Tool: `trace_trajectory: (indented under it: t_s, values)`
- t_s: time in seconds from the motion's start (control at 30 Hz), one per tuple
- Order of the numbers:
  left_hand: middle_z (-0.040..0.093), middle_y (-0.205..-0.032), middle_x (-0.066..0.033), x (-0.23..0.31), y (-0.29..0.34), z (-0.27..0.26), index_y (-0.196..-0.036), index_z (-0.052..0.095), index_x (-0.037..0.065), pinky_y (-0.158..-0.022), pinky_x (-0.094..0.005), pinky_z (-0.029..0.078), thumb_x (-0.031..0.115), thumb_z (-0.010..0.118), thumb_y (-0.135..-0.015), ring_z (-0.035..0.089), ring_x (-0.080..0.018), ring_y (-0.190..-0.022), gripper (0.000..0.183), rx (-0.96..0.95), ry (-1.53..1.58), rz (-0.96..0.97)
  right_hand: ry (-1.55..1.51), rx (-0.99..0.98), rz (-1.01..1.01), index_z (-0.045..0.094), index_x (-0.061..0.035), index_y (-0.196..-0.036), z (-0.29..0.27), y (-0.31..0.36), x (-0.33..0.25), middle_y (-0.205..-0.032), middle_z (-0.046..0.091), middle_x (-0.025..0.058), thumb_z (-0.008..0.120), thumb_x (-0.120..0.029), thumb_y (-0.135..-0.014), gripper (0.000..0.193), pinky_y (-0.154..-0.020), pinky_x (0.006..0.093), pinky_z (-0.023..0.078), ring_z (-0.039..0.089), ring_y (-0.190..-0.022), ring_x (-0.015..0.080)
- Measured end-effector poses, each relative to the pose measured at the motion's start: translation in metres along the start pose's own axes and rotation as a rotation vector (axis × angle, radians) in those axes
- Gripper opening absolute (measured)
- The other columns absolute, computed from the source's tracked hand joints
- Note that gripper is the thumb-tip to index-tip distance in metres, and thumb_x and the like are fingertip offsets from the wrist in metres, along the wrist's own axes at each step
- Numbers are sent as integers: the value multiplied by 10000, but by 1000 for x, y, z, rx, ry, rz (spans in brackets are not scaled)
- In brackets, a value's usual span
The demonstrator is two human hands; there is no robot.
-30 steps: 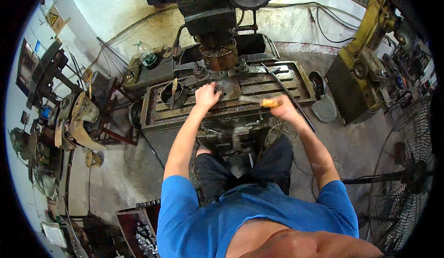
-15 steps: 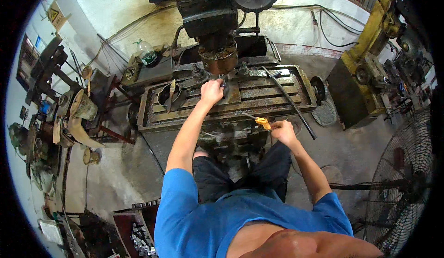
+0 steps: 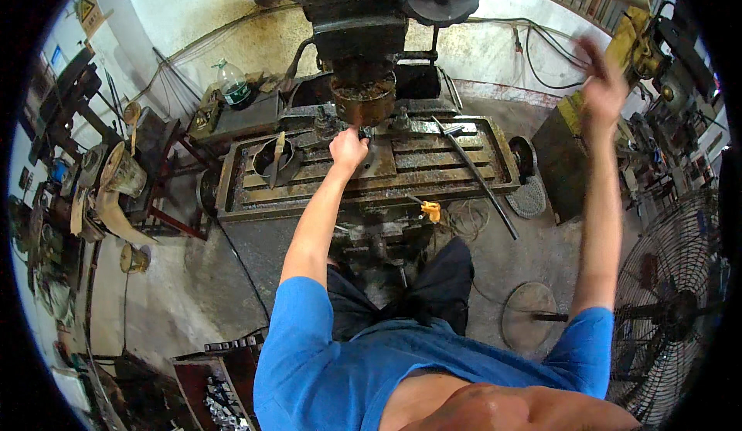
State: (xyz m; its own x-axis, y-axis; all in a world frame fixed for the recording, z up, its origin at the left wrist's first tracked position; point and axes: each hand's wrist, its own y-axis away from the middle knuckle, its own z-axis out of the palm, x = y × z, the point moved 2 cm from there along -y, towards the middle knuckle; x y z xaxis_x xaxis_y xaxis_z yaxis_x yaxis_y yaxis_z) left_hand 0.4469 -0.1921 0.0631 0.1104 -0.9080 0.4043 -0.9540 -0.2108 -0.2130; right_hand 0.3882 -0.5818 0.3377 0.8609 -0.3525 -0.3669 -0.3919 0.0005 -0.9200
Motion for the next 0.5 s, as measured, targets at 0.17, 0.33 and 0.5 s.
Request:
trace_trajectory:
  t_s: [0.17,0.33,0.5]
  values:
    - [632,-855,-164,6,-3,-6,-857,640,23,-731,-400,485,326,681,-705,605,-310,-842,342,9,48,1,-795,-122,70,424,65,-1144,-10,-117,-66,-1131,494,204,561,-295,-737,560,-1031,472,253,445,-1113,358]
    - [632,-807,-162,-7,-7,5,-776,638,10,-677,-405,492,338,707,-677,612,-320,-783,350,7,38,-33,-472,3,-116,529,62,-922,1,-13,-54,-852,515,133,562,-350,-714,463,-943,550,319,522,-970,377]
    - [626,-758,-168,-6,-9,11,-704,629,-2,-642,-410,491,349,718,-662,612,-322,-740,364,39,48,15,-371,132,-56,557,60,-772,8,71,-46,-742,528,130,621,-379,-685,452,-931,553,309,520,-984,398]
